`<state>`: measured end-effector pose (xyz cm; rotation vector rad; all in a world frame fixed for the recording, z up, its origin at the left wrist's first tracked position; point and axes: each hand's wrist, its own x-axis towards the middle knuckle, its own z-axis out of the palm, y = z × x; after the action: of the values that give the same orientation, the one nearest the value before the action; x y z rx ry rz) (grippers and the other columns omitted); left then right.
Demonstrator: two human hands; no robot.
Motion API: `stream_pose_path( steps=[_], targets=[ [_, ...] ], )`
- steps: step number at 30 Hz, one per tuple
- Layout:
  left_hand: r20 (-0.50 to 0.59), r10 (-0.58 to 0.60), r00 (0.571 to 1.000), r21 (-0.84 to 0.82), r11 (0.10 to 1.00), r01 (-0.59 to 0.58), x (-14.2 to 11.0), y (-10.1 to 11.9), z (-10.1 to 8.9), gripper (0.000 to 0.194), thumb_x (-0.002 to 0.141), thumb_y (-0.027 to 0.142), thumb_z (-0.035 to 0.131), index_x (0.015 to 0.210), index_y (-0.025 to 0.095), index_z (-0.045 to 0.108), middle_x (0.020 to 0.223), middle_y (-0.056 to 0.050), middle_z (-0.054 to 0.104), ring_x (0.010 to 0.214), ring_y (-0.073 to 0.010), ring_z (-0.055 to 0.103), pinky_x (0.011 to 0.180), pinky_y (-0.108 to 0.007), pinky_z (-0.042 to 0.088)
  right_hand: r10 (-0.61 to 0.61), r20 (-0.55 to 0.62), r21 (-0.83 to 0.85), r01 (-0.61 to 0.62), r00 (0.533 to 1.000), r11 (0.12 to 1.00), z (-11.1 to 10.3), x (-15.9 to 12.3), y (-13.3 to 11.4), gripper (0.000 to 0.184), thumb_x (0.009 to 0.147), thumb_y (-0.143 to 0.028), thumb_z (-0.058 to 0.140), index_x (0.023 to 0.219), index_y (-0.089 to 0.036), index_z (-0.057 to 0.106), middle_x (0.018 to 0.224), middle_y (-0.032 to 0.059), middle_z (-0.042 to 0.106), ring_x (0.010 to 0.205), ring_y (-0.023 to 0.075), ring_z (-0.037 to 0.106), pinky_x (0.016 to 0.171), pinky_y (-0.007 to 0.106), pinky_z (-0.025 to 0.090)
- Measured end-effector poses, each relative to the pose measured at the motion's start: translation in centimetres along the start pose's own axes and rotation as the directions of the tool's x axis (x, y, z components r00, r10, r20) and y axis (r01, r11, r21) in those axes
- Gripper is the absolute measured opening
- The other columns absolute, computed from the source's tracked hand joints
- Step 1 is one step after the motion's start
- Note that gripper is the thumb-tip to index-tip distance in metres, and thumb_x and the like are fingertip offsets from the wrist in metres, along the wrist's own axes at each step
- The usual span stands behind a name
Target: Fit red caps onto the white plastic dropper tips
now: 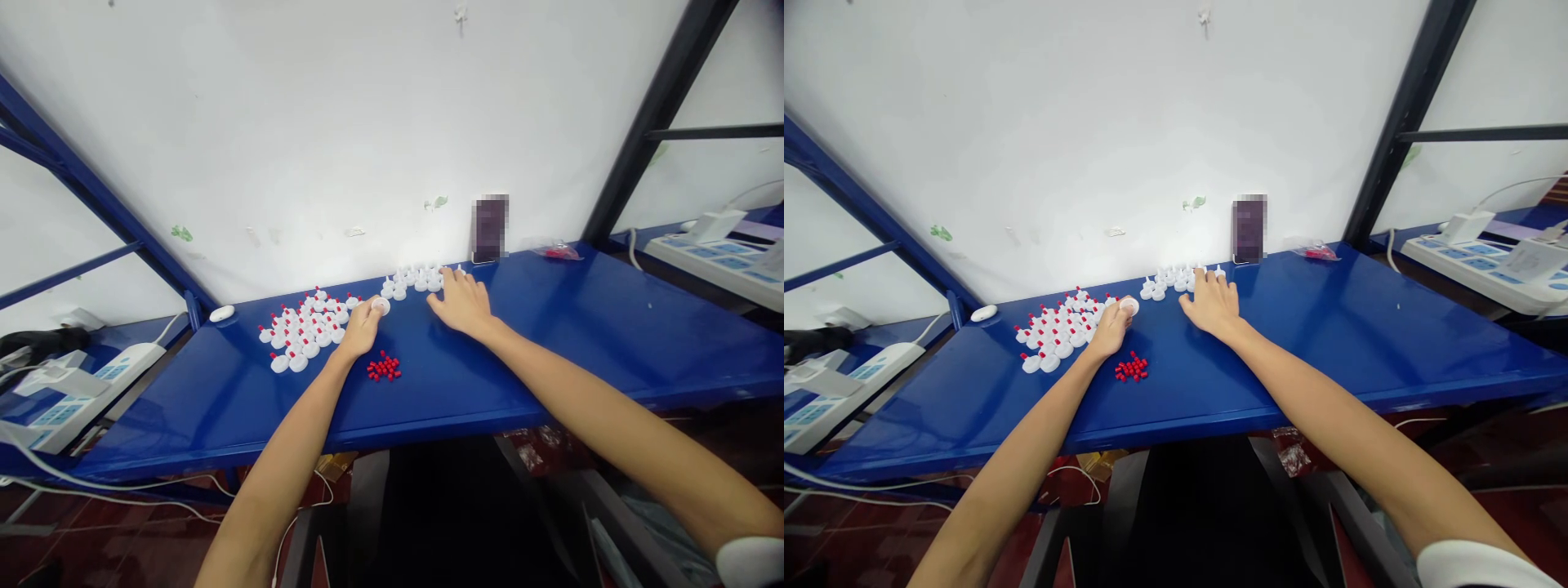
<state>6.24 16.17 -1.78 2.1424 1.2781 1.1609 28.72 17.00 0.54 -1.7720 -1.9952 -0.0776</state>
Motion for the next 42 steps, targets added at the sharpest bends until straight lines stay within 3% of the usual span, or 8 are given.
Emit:
stream_pose_path(
  steps=[5,9,18,23,27,32,37,42],
  targets=[
    [0.059,0.107,0.993,0.244,0.963,-0.118,-0.3,0.1,0.4,0.038,0.088,0.024,0.051,0.124,0.017,0.058,0.098,-0.005,0.063,0.077,-0.0163,0.056,0.076,-0.030,0.045,0.014,0.052,-0.063,-0.011,0.999,0.998,0.3,0.3,0.9,0.050,0.090,-0.042,0.047,0.131,-0.012,0.050,0.134,0.0223,0.051,0.117,0.0366,0.052,0.093,0.050,0.042],
    [0.113,0.089,0.990,0.276,0.954,-0.118,-0.3,-0.2,0.4,0.051,0.085,0.016,0.049,0.135,0.020,0.053,0.100,-0.004,0.067,0.077,-0.0155,0.059,0.077,-0.029,0.048,-0.081,0.066,-0.006,0.081,0.995,0.997,0.5,0.3,0.8,0.040,0.094,-0.032,0.041,0.125,-0.014,0.056,0.126,0.0187,0.057,0.108,0.0323,0.059,0.089,0.044,0.045],
    [0.148,0.120,0.982,0.309,0.937,-0.161,-0.3,0.4,0.3,0.032,0.090,0.023,0.050,0.115,0.019,0.070,0.107,-0.006,0.071,0.094,-0.0207,0.063,0.089,-0.035,0.048,-0.535,0.024,0.346,0.495,0.844,0.797,1.2,-0.5,-0.1,0.031,0.096,-0.019,0.039,0.116,-0.017,0.062,0.111,0.0090,0.060,0.096,0.0192,0.060,0.090,0.030,0.044],
    [0.104,0.053,0.993,0.291,0.953,-0.081,-0.1,0.2,0.1,0.034,0.098,0.031,0.042,0.106,0.018,0.072,0.104,-0.008,0.073,0.092,-0.0212,0.065,0.087,-0.035,0.048,-0.530,0.044,0.384,0.475,0.847,0.792,1.3,-0.6,-0.2,0.030,0.095,-0.018,0.041,0.116,-0.018,0.063,0.112,0.0086,0.059,0.097,0.0193,0.060,0.091,0.031,0.044],
    [0.078,0.054,0.996,0.313,0.947,-0.076,-0.1,0.1,0.1,0.024,0.091,0.030,0.054,0.107,0.018,0.068,0.094,-0.006,0.070,0.081,-0.0186,0.064,0.080,-0.032,0.049,-0.527,0.056,0.344,0.479,0.848,0.807,1.0,-0.6,-0.2,0.030,0.095,-0.019,0.043,0.116,-0.018,0.064,0.112,0.0089,0.060,0.095,0.0197,0.060,0.088,0.031,0.044],
    [0.051,0.051,0.997,0.549,0.833,-0.070,-0.3,0.2,-0.3,0.020,0.085,0.025,0.057,0.103,0.019,0.063,0.092,-0.007,0.061,0.084,-0.0223,0.059,0.078,-0.035,0.047,-0.534,0.040,0.346,0.490,0.845,0.800,1.1,-0.7,-0.3,0.030,0.094,-0.019,0.043,0.114,-0.018,0.065,0.111,0.0090,0.060,0.093,0.0193,0.060,0.087,0.031,0.044],
    [-0.110,-0.001,0.994,0.759,0.646,0.085,-0.4,-0.3,-1.2,0.008,0.079,0.023,0.060,0.083,0.017,0.064,0.094,-0.013,0.056,0.091,-0.0285,0.055,0.082,-0.041,0.046,-0.537,0.042,0.335,0.495,0.842,0.802,1.4,-0.6,-0.1,0.029,0.094,-0.019,0.043,0.112,-0.017,0.065,0.111,0.0088,0.060,0.091,0.0191,0.060,0.087,0.031,0.044],
    [-0.241,0.075,0.967,0.711,0.693,0.124,-0.2,0.4,-1.6,0.015,0.084,0.024,0.054,0.077,0.016,0.064,0.093,-0.013,0.060,0.094,-0.0287,0.055,0.085,-0.041,0.044,-0.529,0.042,0.356,0.482,0.848,0.801,1.4,-0.7,-0.2,0.030,0.094,-0.020,0.043,0.115,-0.018,0.064,0.112,0.0088,0.059,0.090,0.0192,0.061,0.087,0.032,0.045]
  ],
)
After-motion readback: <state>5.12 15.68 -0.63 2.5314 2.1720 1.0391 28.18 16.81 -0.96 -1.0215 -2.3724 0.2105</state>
